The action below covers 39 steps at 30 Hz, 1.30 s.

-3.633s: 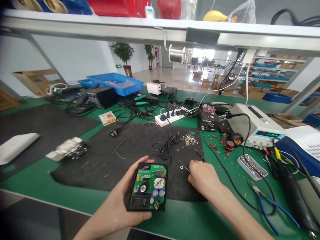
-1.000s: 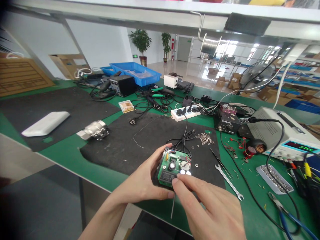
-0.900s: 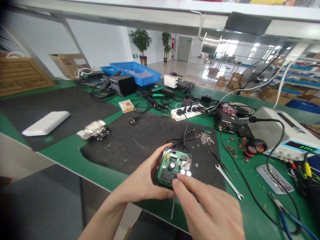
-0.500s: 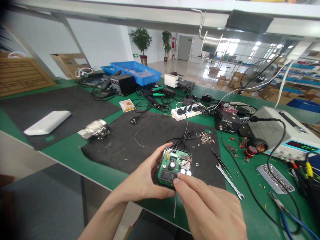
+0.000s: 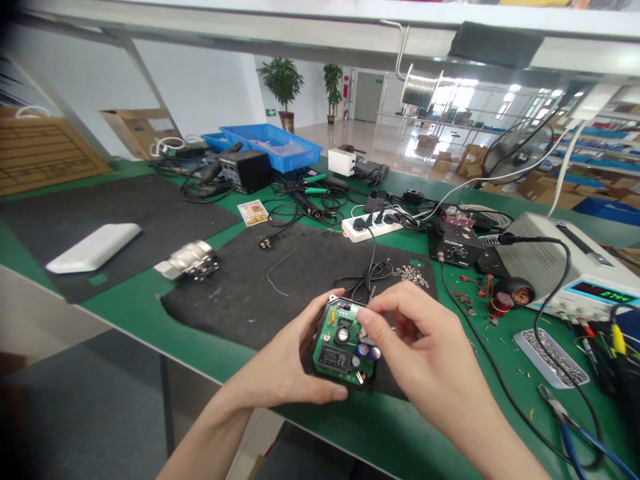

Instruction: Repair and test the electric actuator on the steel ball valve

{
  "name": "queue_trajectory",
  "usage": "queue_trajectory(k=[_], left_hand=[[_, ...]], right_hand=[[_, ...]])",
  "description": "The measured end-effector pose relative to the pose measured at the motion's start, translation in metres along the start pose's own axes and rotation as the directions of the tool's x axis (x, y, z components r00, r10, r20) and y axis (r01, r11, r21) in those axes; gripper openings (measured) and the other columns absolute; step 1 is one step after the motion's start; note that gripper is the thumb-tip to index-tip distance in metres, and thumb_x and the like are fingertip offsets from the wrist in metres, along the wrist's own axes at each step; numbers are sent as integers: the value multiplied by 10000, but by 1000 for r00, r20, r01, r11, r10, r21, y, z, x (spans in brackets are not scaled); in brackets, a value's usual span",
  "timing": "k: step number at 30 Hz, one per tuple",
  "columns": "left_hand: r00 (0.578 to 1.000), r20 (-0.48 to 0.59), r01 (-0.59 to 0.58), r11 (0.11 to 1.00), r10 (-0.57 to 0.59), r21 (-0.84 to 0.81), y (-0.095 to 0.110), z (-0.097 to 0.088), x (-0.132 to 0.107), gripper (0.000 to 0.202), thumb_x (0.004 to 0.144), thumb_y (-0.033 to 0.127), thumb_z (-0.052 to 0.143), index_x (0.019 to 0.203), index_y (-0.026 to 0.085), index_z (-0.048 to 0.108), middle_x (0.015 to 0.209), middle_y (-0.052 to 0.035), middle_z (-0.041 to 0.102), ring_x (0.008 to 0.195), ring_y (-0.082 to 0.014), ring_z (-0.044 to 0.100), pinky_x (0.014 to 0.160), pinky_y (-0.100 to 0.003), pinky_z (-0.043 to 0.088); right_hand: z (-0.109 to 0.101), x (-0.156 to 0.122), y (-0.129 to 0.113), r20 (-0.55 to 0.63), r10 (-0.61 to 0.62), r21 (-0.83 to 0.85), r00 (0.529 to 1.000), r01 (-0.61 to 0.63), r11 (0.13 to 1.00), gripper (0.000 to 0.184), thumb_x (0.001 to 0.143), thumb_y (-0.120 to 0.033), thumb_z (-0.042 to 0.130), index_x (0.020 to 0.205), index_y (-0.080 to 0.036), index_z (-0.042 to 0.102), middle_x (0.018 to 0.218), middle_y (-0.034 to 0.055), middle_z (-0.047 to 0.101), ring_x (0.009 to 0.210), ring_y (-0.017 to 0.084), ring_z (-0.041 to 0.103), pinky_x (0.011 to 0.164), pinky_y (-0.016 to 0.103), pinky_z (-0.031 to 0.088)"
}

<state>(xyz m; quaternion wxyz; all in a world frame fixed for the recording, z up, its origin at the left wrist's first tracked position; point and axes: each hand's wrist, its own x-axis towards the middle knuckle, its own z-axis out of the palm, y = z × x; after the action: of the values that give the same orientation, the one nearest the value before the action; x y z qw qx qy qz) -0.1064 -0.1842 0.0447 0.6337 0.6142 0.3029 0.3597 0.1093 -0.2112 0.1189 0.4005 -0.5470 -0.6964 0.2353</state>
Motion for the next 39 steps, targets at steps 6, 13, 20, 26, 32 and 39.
queue_trajectory(k=[6, 13, 20, 26, 32, 39], left_hand=[[1000, 6, -8, 1000, 8, -6, -2, 0, 1, 1146, 612, 177, 972, 1552, 355, 341, 1499, -51, 532, 1338, -309, 554, 1160, -456, 448], [1000, 0, 13, 1000, -13, 8, -1, -1, 1, 1161, 611, 170, 970, 1557, 374, 328, 1538, -44, 498, 1380, -318, 522, 1175, -451, 438], [1000, -1, 9, 1000, -9, -2, -1, 0, 2, 1170, 607, 190, 978, 1556, 385, 323, 1518, -33, 516, 1349, -302, 549, 1163, -441, 451], [1000, -5, -7, 1000, 6, -10, -2, 1, 2, 1168, 606, 157, 969, 1561, 357, 328, 1520, -50, 512, 1364, -308, 533, 1180, -436, 425], [1000, 5, -17, 1000, 16, 11, -1, -1, 2, 1147, 609, 169, 969, 1549, 360, 338, 1507, -33, 525, 1372, -301, 530, 1182, -425, 420], [1000, 18, -11, 999, 10, 40, 1, -2, 2, 1169, 605, 180, 971, 1553, 385, 319, 1477, -14, 546, 1341, -287, 552, 1164, -416, 441]], right_hand=[[0, 33, 16, 215, 132, 197, 968, -175, 965, 287, 933, -426, 685, 768, -192, 671, 778, -4, 618, 759, 152, 538, 694, 283, 424], [9, 40, 20, 331, 289, 238, 898, -376, 895, 298, 903, -404, 675, 736, -158, 664, 690, -19, 568, 664, 127, 473, 621, 260, 372], [4, 35, 17, 313, 237, 215, 920, -311, 926, 322, 950, -428, 635, 757, -170, 641, 714, -17, 557, 691, 135, 476, 638, 262, 390], [-1, 34, 10, 287, 100, 142, 953, -145, 979, 279, 1008, -395, 578, 815, -195, 603, 789, -18, 564, 751, 142, 505, 677, 260, 428], [-6, 10, 0, 103, -161, -51, 982, 167, 985, 142, 1015, -279, 605, 886, -225, 591, 871, -19, 583, 775, 121, 537, 686, 255, 433], [2, -19, 8, 27, -503, -288, 864, 488, 824, 142, 951, -89, 654, 1039, -200, 638, 958, 4, 690, 851, 113, 627, 750, 238, 483]])
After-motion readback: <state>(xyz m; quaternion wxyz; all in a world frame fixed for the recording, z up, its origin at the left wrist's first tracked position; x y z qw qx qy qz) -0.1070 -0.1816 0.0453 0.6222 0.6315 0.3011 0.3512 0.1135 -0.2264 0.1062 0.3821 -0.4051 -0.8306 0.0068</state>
